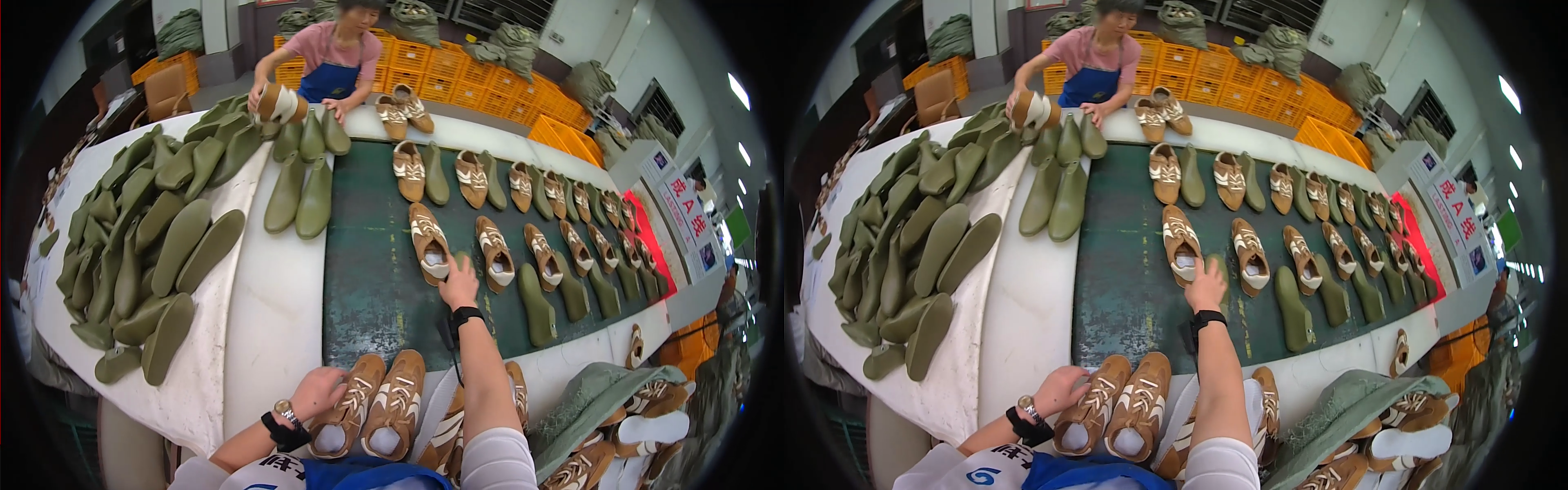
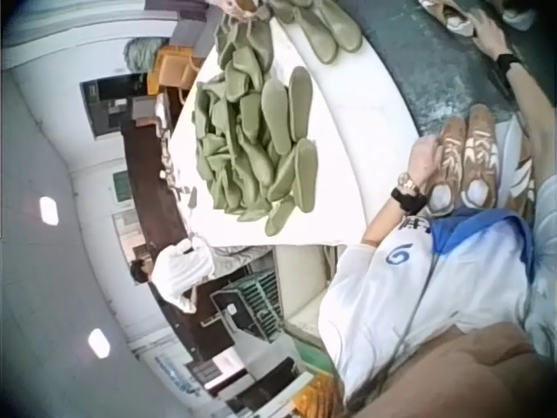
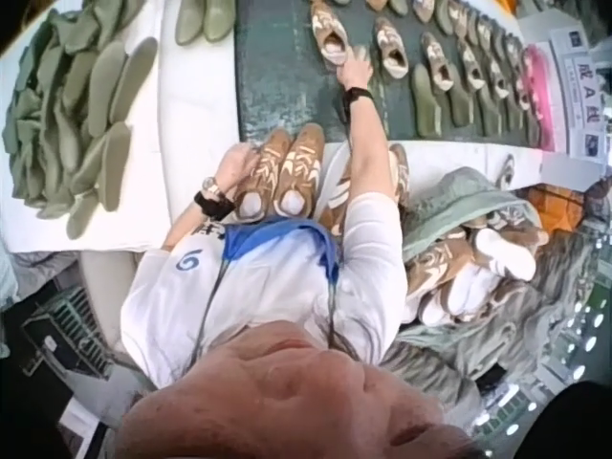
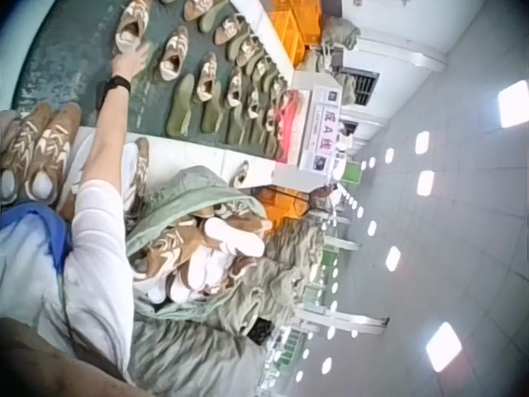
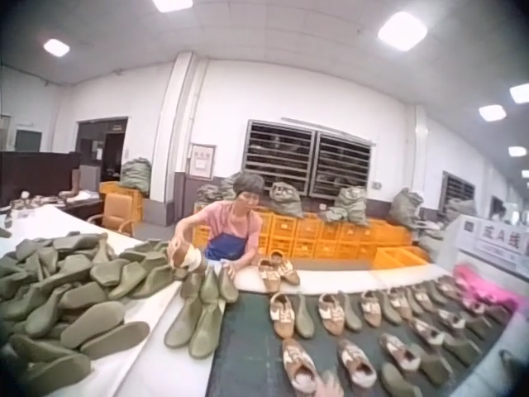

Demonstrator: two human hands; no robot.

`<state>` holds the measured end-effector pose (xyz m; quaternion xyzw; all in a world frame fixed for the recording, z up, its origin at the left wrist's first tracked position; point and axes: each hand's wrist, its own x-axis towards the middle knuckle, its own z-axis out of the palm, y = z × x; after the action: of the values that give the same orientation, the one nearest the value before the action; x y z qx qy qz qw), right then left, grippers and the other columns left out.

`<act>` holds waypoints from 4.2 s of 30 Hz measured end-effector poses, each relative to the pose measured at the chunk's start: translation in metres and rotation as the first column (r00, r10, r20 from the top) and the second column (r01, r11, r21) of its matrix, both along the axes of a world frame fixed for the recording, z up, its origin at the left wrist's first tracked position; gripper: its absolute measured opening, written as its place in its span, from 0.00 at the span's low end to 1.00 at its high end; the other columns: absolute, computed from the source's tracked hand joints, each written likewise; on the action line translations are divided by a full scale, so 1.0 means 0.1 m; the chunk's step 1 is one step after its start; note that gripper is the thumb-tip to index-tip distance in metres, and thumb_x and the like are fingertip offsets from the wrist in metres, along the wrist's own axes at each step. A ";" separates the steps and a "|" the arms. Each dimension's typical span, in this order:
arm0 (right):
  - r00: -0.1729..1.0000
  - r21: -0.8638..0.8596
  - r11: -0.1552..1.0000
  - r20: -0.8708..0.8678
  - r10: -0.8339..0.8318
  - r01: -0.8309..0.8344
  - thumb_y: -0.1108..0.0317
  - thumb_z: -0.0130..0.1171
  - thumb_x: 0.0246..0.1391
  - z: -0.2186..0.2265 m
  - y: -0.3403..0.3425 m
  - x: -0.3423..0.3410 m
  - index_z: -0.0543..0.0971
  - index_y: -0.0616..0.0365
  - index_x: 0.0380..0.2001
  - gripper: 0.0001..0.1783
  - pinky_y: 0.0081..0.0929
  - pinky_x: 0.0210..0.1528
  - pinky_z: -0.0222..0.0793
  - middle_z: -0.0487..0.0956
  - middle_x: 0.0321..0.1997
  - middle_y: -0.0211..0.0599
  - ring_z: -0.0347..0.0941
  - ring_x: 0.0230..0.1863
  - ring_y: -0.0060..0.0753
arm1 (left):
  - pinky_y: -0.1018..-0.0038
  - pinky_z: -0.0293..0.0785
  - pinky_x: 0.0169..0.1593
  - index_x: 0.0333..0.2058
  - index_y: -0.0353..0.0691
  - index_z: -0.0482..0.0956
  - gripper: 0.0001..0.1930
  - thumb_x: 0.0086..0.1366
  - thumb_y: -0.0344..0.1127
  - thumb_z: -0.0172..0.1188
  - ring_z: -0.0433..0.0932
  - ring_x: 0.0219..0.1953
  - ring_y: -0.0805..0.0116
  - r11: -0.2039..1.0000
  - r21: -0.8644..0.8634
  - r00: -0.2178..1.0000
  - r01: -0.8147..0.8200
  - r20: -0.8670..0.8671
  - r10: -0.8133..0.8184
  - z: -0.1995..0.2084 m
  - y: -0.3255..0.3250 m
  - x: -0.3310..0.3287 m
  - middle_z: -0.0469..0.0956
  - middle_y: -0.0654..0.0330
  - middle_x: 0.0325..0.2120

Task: The person is assembling shoe parts and placing them on an assembly line conveyor belt.

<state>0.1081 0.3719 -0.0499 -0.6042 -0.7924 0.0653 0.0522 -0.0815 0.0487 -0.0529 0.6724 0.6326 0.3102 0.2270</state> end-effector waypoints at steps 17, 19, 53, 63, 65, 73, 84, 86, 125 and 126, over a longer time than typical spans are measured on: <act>0.828 0.292 0.957 -0.536 0.165 -0.002 0.66 0.57 0.46 0.48 -1.37 1.10 0.72 0.56 0.47 0.21 0.41 0.46 0.69 0.74 0.44 0.48 0.71 0.46 0.50 | 0.63 0.69 0.50 0.48 0.33 0.67 0.23 0.55 0.37 0.59 0.70 0.46 0.45 0.987 -0.035 0.988 0.156 -0.016 -0.156 -0.10 -0.36 0.26 0.69 0.44 0.45; 0.751 0.381 0.921 -0.586 0.305 -0.076 0.66 0.57 0.48 1.13 -2.15 1.16 0.73 0.56 0.46 0.20 0.36 0.45 0.70 0.75 0.44 0.46 0.72 0.44 0.48 | 0.65 0.71 0.48 0.49 0.34 0.67 0.23 0.57 0.36 0.59 0.73 0.46 0.49 0.982 -0.034 0.982 0.185 -0.043 -0.187 -0.21 -0.35 0.10 0.71 0.46 0.45; 0.851 0.739 0.512 -0.524 0.030 0.437 0.76 0.60 0.32 2.10 -5.59 2.45 0.78 0.55 0.23 0.09 0.30 0.34 0.70 0.69 0.17 0.34 0.66 0.21 0.33 | 0.68 0.64 0.57 0.61 0.41 0.50 0.35 0.61 0.42 0.59 0.66 0.56 0.69 0.163 0.149 -0.077 0.975 0.922 -0.378 1.78 -0.61 3.06 0.64 0.55 0.56; 0.966 0.585 0.805 -0.141 0.218 -0.096 0.70 0.66 0.36 2.03 -4.80 1.87 0.78 0.53 0.29 0.12 0.30 0.31 0.66 0.72 0.20 0.28 0.67 0.24 0.33 | 0.68 0.76 0.45 0.49 0.37 0.70 0.20 0.66 0.45 0.49 0.78 0.39 0.66 0.559 -0.070 -0.028 0.826 0.986 0.165 1.61 0.06 2.78 0.77 0.57 0.41; 0.943 0.570 0.816 -0.215 0.255 -0.091 0.71 0.66 0.35 2.00 -4.69 1.84 0.78 0.54 0.33 0.16 0.32 0.36 0.67 0.74 0.25 0.31 0.69 0.29 0.36 | 0.68 0.76 0.46 0.50 0.37 0.69 0.23 0.66 0.50 0.47 0.78 0.41 0.65 0.497 0.010 -0.154 0.868 0.956 0.250 1.59 0.30 2.50 0.77 0.56 0.43; 0.818 0.581 0.801 -0.387 0.427 -0.143 0.76 0.65 0.36 1.90 -4.43 1.58 0.76 0.57 0.35 0.17 0.39 0.46 0.65 0.74 0.35 0.37 0.69 0.39 0.44 | 0.64 0.60 0.61 0.60 0.43 0.57 0.36 0.63 0.63 0.42 0.64 0.58 0.62 0.610 -0.036 -0.126 0.791 0.967 0.221 1.29 -0.14 2.09 0.64 0.57 0.57; 0.186 0.084 0.295 -0.923 -0.336 0.952 0.61 0.52 0.57 1.77 -4.70 3.97 0.71 0.64 0.49 0.21 0.34 0.52 0.63 0.72 0.50 0.45 0.69 0.50 0.42 | 0.57 0.63 0.59 0.59 0.44 0.61 0.35 0.61 0.64 0.46 0.68 0.54 0.57 0.652 -0.037 -0.243 0.757 0.910 0.335 1.22 0.04 1.39 0.67 0.54 0.55; -0.492 -0.437 0.643 -0.864 -0.107 0.628 0.56 0.49 0.60 1.69 -4.72 4.06 0.70 0.58 0.51 0.22 0.29 0.56 0.63 0.74 0.52 0.38 0.69 0.53 0.34 | 0.58 0.63 0.59 0.59 0.45 0.61 0.34 0.62 0.63 0.45 0.67 0.55 0.57 0.693 -0.105 -0.181 0.713 0.928 0.327 1.25 0.01 1.46 0.66 0.55 0.55; 0.777 -0.150 0.769 0.244 -0.580 0.621 0.55 0.58 0.44 1.60 -3.40 4.25 0.78 0.66 0.36 0.23 0.38 0.41 0.70 0.78 0.39 0.53 0.76 0.40 0.49 | 0.61 0.62 0.60 0.59 0.42 0.60 0.34 0.63 0.61 0.45 0.66 0.56 0.59 0.580 -0.093 -0.090 0.809 0.956 0.279 1.28 -0.24 1.61 0.66 0.55 0.56; 0.781 -0.146 0.774 0.243 -0.576 0.616 0.55 0.58 0.44 1.66 -3.39 4.27 0.78 0.66 0.36 0.23 0.38 0.41 0.70 0.78 0.39 0.53 0.76 0.40 0.49 | 0.61 0.62 0.59 0.59 0.42 0.60 0.34 0.63 0.61 0.44 0.66 0.56 0.59 0.595 -0.087 -0.089 0.799 0.962 0.260 1.32 -0.26 1.61 0.66 0.55 0.55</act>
<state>0.5348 0.0329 0.1159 -0.8300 -0.5483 0.0752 -0.0697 0.0797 0.0229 0.0787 0.2256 0.1499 0.3468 0.8980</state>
